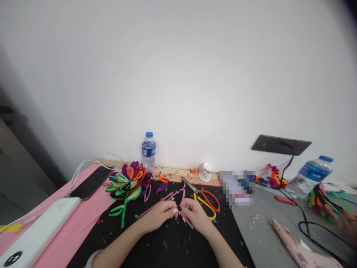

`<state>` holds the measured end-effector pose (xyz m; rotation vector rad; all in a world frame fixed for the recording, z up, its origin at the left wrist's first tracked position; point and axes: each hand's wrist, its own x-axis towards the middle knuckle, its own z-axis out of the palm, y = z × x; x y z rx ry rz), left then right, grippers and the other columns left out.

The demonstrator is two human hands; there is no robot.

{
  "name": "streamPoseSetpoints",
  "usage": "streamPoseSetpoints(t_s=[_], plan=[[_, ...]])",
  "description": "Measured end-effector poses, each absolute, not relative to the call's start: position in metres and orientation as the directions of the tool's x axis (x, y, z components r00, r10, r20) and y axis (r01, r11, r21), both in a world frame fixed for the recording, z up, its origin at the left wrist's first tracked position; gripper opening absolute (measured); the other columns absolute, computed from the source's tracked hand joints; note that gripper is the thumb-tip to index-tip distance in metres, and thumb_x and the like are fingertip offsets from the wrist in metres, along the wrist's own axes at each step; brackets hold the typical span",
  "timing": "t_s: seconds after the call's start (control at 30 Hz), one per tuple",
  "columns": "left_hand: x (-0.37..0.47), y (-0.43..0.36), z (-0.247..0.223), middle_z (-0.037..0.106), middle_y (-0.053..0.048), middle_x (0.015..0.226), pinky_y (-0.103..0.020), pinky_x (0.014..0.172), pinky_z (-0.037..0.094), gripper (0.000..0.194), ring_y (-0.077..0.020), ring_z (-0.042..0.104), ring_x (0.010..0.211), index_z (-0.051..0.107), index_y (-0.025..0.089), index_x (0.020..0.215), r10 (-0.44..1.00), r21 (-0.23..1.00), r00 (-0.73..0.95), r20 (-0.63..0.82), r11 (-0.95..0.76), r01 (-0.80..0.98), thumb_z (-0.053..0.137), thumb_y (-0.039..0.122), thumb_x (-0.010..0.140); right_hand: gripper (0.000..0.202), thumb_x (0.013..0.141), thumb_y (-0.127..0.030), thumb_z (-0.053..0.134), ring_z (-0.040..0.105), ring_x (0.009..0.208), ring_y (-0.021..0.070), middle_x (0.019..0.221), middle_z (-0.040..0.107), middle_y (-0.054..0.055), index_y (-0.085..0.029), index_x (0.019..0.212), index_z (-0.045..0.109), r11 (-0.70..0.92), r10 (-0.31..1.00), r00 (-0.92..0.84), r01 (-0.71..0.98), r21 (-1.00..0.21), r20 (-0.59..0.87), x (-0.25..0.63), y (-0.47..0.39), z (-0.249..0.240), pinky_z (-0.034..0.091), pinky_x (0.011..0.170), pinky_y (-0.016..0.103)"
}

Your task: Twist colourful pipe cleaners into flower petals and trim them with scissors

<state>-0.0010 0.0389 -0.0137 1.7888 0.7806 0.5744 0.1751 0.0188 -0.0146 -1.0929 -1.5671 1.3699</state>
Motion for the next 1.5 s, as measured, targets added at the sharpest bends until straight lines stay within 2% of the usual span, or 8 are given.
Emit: streamPoseSetpoints(t_s=[0.27,0.57,0.83,0.97,1.13,1.27,1.4,1.5], plan=[[-0.001,0.037,-0.008,0.036,0.005,0.063,-0.020,0.054,0.026,0.029,-0.0103,0.032,0.059,0.049,0.015,0.070,0.742,0.947,0.671,0.010,-0.223,0.232,0.039,0.037,0.085,0.029,0.080,-0.041,0.049,0.035,0.042,0.0071,0.051,0.046,-0.004,-0.015,0.069,0.058,0.045,0.923,-0.385,0.126,-0.991,-0.007,0.174,0.016,-0.008,0.023,0.041,0.018],[0.001,0.036,-0.010,0.029,0.006,0.060,-0.021,0.052,0.023,0.028,-0.0101,0.028,0.056,0.038,0.018,0.062,0.755,0.940,0.656,0.005,-0.227,0.254,0.040,0.035,0.084,0.023,0.077,-0.032,0.054,0.035,0.040,0.0060,0.047,0.046,-0.005,-0.015,0.062,0.056,-0.040,0.939,-0.338,0.095,-0.995,-0.070,0.168,0.013,-0.006,0.023,0.041,0.018],[0.005,0.032,-0.006,0.029,0.006,0.059,-0.021,0.051,0.023,0.027,-0.0096,0.028,0.055,0.036,0.018,0.062,0.787,0.939,0.616,0.044,-0.243,0.244,0.038,0.032,0.084,0.023,0.074,-0.030,0.056,0.027,0.036,0.0041,0.043,0.042,-0.007,-0.015,0.056,0.050,-0.227,0.942,-0.285,-0.153,-0.962,-0.177,0.164,0.011,-0.006,0.016,0.038,0.019],[0.008,0.029,-0.003,0.037,0.005,0.060,-0.021,0.054,0.028,0.025,-0.0105,0.034,0.057,0.044,0.017,0.065,0.812,0.928,0.578,0.082,-0.273,0.253,0.037,0.030,0.085,0.022,0.069,-0.026,0.059,0.025,0.034,0.0028,0.042,0.040,-0.007,-0.016,0.055,0.047,-0.322,0.929,-0.288,-0.318,-0.891,-0.233,0.162,0.011,-0.006,0.012,0.037,0.019],[0.010,0.025,-0.004,0.049,0.003,0.064,-0.022,0.060,0.031,0.024,-0.0120,0.044,0.061,0.051,0.016,0.067,0.827,0.848,0.529,0.189,-0.409,0.337,0.038,0.025,0.085,0.025,0.069,-0.025,0.058,0.018,0.030,0.0023,0.035,0.031,-0.011,-0.018,0.052,0.040,-0.357,0.919,-0.303,-0.363,-0.861,-0.253,0.161,0.011,-0.011,0.011,0.034,0.019],[0.009,0.026,-0.004,0.050,0.003,0.064,-0.022,0.060,0.031,0.027,-0.0119,0.044,0.062,0.053,0.016,0.068,0.831,0.870,0.517,0.204,-0.396,0.294,0.038,0.028,0.086,0.028,0.072,-0.030,0.058,0.018,0.031,0.0020,0.036,0.034,-0.010,-0.017,0.053,0.043,-0.332,0.927,-0.300,-0.371,-0.868,-0.226,0.161,0.011,-0.011,0.011,0.035,0.019],[0.006,0.033,-0.007,0.040,0.005,0.058,-0.021,0.054,0.028,0.031,-0.0099,0.036,0.056,0.051,0.014,0.067,0.870,0.956,0.471,0.148,-0.248,0.157,0.040,0.036,0.086,0.026,0.078,-0.036,0.054,0.024,0.035,0.0030,0.046,0.044,-0.006,-0.016,0.062,0.051,-0.143,0.982,-0.160,-0.291,-0.946,-0.099,0.162,0.015,-0.012,0.016,0.035,0.018],[0.005,0.038,-0.012,0.032,0.007,0.053,-0.020,0.047,0.021,0.034,-0.0076,0.028,0.049,0.050,0.014,0.066,0.882,0.990,0.463,0.087,-0.126,0.055,0.044,0.042,0.083,0.014,0.073,-0.029,0.060,0.030,0.040,0.0046,0.061,0.050,-0.004,-0.018,0.081,0.056,0.011,0.999,-0.035,-0.184,-0.983,0.018,0.166,0.018,-0.011,0.022,0.036,0.017]])
